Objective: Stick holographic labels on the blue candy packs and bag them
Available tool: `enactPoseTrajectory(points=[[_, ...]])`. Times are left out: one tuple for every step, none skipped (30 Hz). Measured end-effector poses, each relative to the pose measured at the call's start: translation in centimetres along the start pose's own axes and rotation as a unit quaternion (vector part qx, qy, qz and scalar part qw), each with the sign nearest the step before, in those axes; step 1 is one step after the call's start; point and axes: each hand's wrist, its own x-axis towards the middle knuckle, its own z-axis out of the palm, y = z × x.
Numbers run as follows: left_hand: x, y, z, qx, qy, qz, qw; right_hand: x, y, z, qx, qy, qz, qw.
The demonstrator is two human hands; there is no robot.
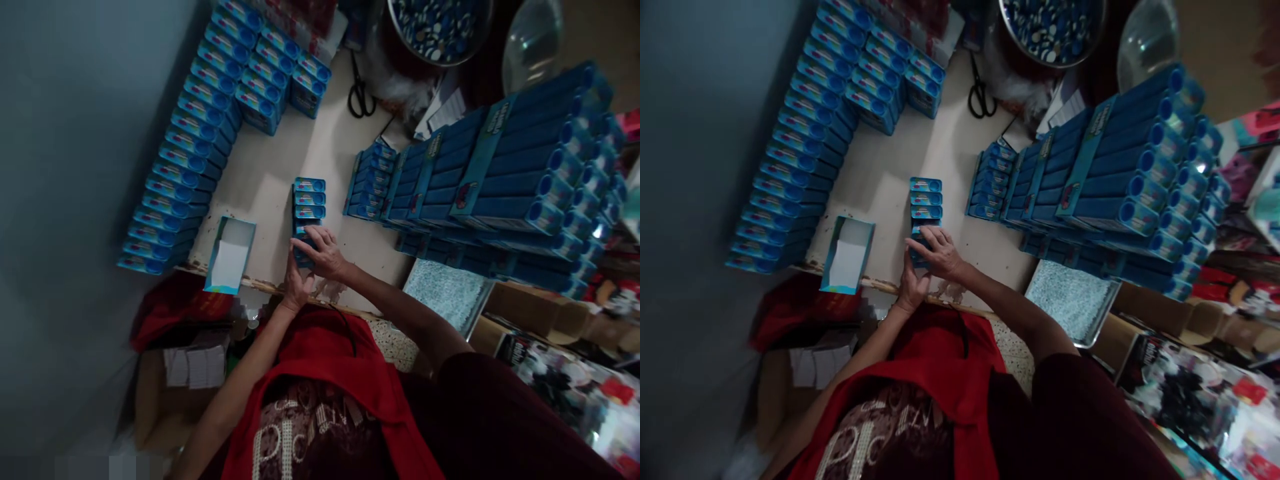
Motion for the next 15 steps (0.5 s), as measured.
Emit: enactPoseTrajectory(points=[[-0.2, 0.2, 0.1, -0.003, 0.006, -0.012, 1.000, 0.1, 0.2, -0.2, 0.005, -0.006, -0.013, 1.000], [-0.3, 0.5, 0.1, -0.004, 0.011, -0.025, 1.000, 0.2, 0.3, -0.3, 0.011, -0.012, -0.028, 0.999], [-0.5, 0.8, 0.2, -0.004, 0.015, -0.037, 0.999, 0.3, 0.5, -0.4, 0.017, -0.018, -0.043, 0.999], [-0.7, 1.0, 0.3, -0.004, 0.019, -0.047, 0.999, 0.4, 0.7, -0.5, 0.023, -0.025, -0.055, 0.998], [-0.8, 1.3, 0.4, -0.005, 0.021, -0.053, 0.998, 0.5, 1.0, -0.6, 0.027, -0.032, -0.065, 0.997], [-0.9, 1.5, 0.6, -0.005, 0.023, -0.055, 0.998, 0.6, 1.2, -0.7, 0.030, -0.040, -0.075, 0.996], [-0.8, 1.6, 0.7, -0.005, 0.023, -0.055, 0.998, 0.7, 1.4, -0.8, 0.032, -0.048, -0.085, 0.995], [-0.5, 1.7, 0.8, -0.005, 0.021, -0.053, 0.998, 0.8, 1.6, -0.8, 0.031, -0.053, -0.093, 0.994], [-0.2, 1.8, 0.9, -0.004, 0.022, -0.052, 0.998, 0.9, 1.6, -0.8, 0.027, -0.054, -0.094, 0.994], [0.2, 1.8, 1.0, -0.003, 0.026, -0.054, 0.998, 1.0, 1.6, -0.8, 0.021, -0.052, -0.088, 0.995], [0.7, 1.8, 1.0, -0.004, 0.033, -0.061, 0.998, 1.0, 1.4, -0.7, 0.012, -0.047, -0.076, 0.996], [1.0, 1.8, 1.0, -0.009, 0.044, -0.077, 0.996, 0.9, 1.1, -0.6, 0.003, -0.041, -0.058, 0.997], [1.2, 1.8, 1.0, -0.019, 0.059, -0.104, 0.993, 0.9, 0.8, -0.5, -0.003, -0.037, -0.041, 0.998], [1.1, 1.9, 1.0, -0.038, 0.081, -0.143, 0.986, 0.8, 0.5, -0.6, -0.007, -0.036, -0.027, 0.999], [0.8, 2.1, 1.0, -0.068, 0.105, -0.194, 0.973, 0.9, 0.2, -0.9, -0.005, -0.039, -0.021, 0.999]])
